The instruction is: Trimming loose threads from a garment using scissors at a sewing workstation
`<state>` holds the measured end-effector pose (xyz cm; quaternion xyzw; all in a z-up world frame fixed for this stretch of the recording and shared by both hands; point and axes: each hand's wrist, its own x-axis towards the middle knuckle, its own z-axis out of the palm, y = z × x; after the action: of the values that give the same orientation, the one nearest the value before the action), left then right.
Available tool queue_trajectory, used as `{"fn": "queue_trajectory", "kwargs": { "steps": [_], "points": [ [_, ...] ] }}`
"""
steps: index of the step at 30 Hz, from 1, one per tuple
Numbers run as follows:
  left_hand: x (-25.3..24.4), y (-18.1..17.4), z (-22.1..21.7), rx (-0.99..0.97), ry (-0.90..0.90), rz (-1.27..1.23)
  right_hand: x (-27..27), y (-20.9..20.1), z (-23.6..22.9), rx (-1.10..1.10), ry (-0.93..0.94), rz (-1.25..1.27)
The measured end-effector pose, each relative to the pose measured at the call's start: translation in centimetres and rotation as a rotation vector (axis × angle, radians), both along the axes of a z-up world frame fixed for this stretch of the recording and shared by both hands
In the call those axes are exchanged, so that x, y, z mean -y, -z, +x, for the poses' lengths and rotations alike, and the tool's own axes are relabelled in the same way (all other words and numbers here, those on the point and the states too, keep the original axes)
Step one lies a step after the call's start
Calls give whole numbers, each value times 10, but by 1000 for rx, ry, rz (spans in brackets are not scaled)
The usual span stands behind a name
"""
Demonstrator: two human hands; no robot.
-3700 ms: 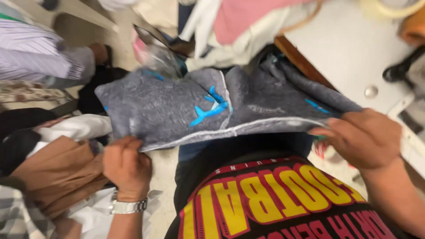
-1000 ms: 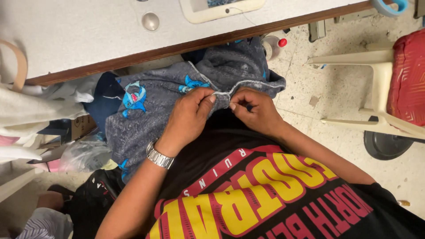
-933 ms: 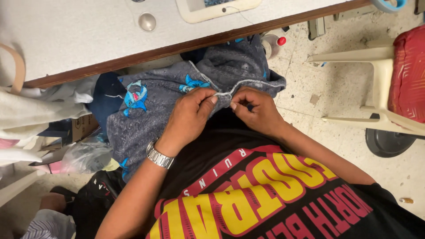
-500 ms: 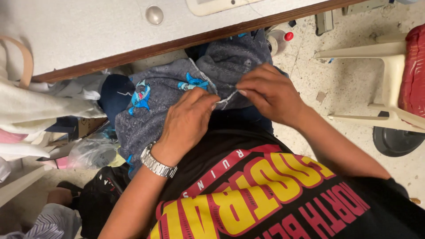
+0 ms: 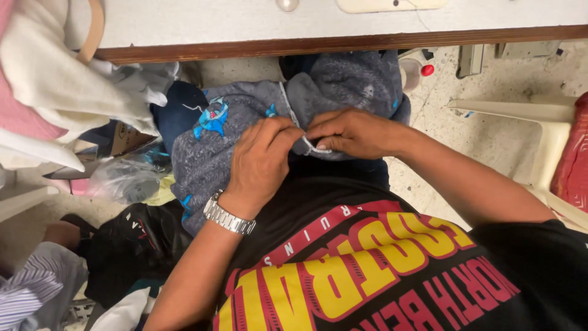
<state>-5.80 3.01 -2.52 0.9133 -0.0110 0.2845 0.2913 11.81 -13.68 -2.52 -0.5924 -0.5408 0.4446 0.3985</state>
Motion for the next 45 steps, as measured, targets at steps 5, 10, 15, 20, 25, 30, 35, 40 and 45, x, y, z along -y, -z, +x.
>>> {"fn": "queue_trajectory", "kwargs": {
  "steps": [5,10,15,20,25,30,35,40,45],
  "points": [
    [1,3,-3,1,-17,-30,9,22,-20,-130,-3,-76],
    [4,2,-13,-21,-56,-12,4,11,-30,-126,-51,-49],
    [7,-30,-49,-188,-201,-166,1,4,-28,-88,-111,-46],
    [7,-54,-58,-867,-179,-542,-10,-7,-32,18,-98,51],
    [3,-21,-47,-841,-134,-709,-15,-20,-40,119,-131,94],
    [6,-2,-39,-796,-62,-810,-9,-15,-42,122,-105,83],
    [2,-3,-40,-565,-74,-719,-4,-16,-34,145,-50,56],
    [6,-3,-49,-440,-142,-774,-2,-23,-28,163,-38,19],
    [4,5,-48,-408,-147,-801,-14,-26,-31,126,13,42]
  ]
}}
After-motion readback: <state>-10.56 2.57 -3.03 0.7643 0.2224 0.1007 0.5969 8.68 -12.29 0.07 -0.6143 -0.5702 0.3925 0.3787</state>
